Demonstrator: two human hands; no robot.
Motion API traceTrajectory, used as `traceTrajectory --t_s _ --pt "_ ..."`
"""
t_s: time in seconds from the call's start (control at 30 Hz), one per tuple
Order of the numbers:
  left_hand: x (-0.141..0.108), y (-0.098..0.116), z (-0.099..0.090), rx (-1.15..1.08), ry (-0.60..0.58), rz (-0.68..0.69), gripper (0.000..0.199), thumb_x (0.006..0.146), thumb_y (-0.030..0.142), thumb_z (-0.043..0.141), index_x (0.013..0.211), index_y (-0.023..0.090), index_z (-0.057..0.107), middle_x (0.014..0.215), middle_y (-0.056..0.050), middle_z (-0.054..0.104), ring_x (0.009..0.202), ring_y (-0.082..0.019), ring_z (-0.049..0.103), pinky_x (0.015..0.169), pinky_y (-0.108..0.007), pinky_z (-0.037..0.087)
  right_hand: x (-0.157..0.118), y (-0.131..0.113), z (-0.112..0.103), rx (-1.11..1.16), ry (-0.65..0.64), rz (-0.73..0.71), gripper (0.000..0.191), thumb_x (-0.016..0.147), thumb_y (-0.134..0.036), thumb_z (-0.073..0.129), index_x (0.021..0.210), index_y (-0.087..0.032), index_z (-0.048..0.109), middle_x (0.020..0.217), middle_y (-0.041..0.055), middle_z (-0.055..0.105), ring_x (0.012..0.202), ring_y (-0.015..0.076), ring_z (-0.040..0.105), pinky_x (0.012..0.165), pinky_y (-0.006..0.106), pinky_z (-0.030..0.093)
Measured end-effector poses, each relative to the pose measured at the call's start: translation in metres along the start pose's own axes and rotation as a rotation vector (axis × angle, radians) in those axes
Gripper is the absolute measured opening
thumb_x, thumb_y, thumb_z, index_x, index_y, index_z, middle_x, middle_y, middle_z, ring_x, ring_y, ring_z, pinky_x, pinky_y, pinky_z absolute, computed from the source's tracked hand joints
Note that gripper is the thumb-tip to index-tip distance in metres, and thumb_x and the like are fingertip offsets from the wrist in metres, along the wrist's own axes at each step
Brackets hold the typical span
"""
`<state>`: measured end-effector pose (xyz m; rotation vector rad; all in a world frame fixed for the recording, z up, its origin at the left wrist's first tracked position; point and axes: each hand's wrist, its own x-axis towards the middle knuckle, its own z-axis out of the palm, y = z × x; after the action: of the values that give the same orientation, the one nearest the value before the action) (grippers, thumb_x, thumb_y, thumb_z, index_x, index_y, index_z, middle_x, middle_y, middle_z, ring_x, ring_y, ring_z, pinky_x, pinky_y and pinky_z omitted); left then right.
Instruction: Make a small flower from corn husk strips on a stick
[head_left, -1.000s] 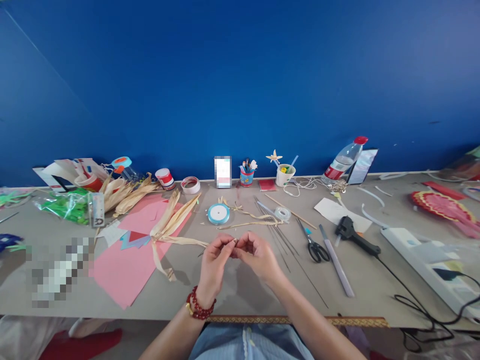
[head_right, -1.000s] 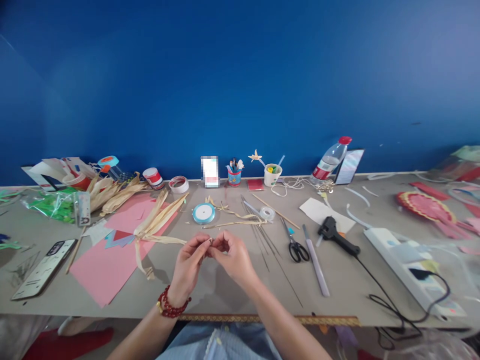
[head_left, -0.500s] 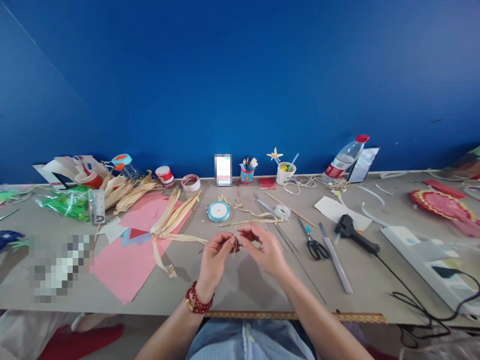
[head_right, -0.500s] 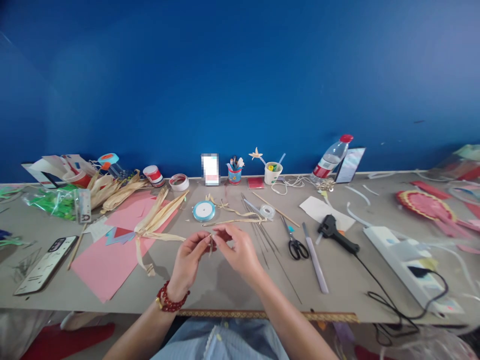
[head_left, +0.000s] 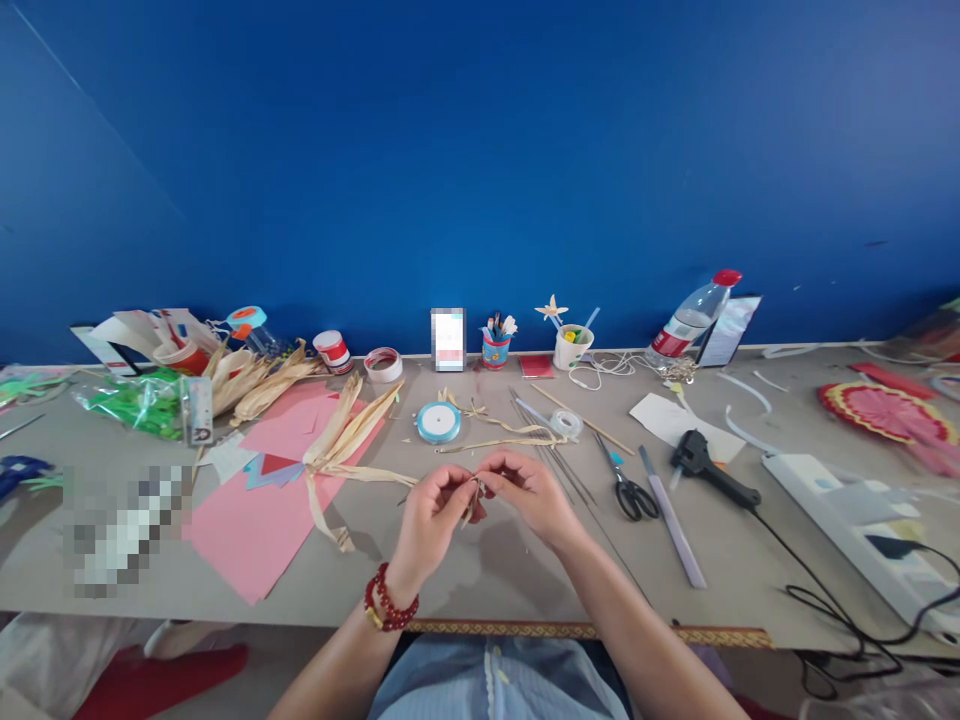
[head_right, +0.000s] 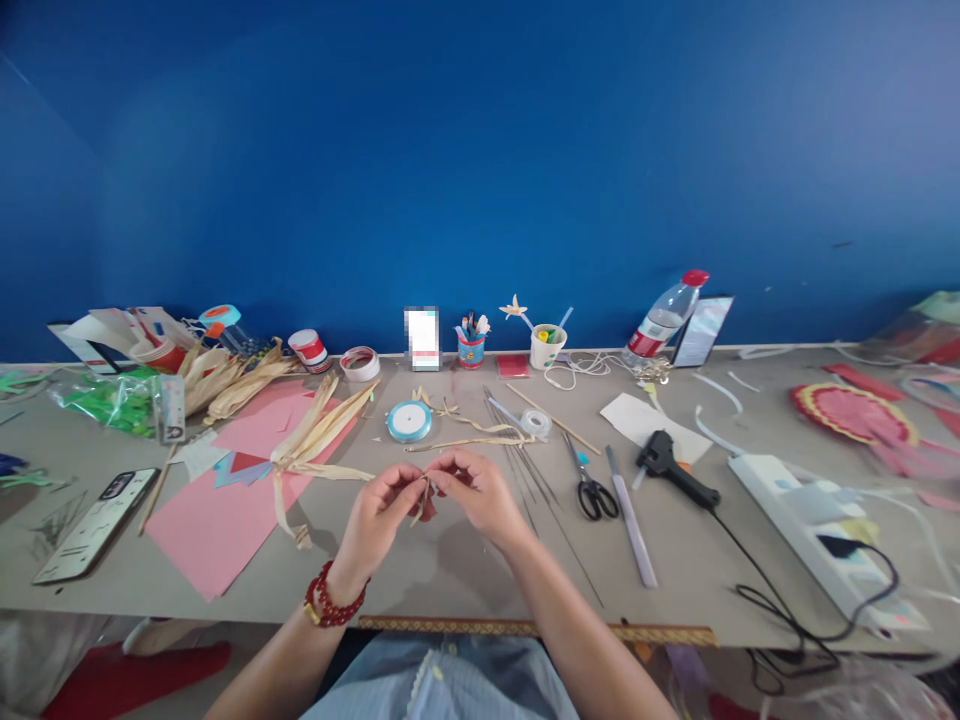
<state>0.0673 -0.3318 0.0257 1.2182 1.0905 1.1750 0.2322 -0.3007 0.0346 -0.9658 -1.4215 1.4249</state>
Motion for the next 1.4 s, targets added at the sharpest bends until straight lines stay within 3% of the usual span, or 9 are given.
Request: traceTrajectory --t_s 0.2,0.67,1.4 --pt "0.0 0.006 -0.001 -0.026 -0.02 -0.03 0.022 0.087 0.039 0.064 0.083 0.017 0.066 0.071 -0.004 0.067 0.059 -0.015 0.061 0.056 -0.027 0.053 0.0 0.0 0.001 0.072 0.005 0.047 0.019 0.083 -0.036 0.069 0.081 -0.017 0.068 0.074 0.0 0.064 0.069 0.0134 0.056 0.069 0.026 0.047" --pt "-0.001 0.006 -0.003 -0.084 -0.021 -0.047 0.024 0.087 0.039 0.065 0.08 0.016 0.064 0.062 0.0 0.063 0.053 -0.011 0.053 0.052 -0.024 0.048 -0.001 0.004 0.007 0.199 0.025 0.092 0.022 0.082 -0.04 0.073 0.08 -0.018 0.069 0.074 0.0005 0.065 0.069 0.0132 0.055 0.071 0.027 0.046" --pt "-0.004 0.003 0.005 -0.254 0.026 -0.125 0.026 0.086 0.039 0.066 0.08 0.015 0.061 0.06 0.0 0.062 0.046 -0.009 0.054 0.042 -0.02 0.044 -0.005 0.006 0.013 0.178 0.067 0.003 0.02 0.083 -0.038 0.072 0.08 -0.019 0.069 0.073 -0.0002 0.063 0.069 0.0132 0.058 0.069 0.026 0.049"
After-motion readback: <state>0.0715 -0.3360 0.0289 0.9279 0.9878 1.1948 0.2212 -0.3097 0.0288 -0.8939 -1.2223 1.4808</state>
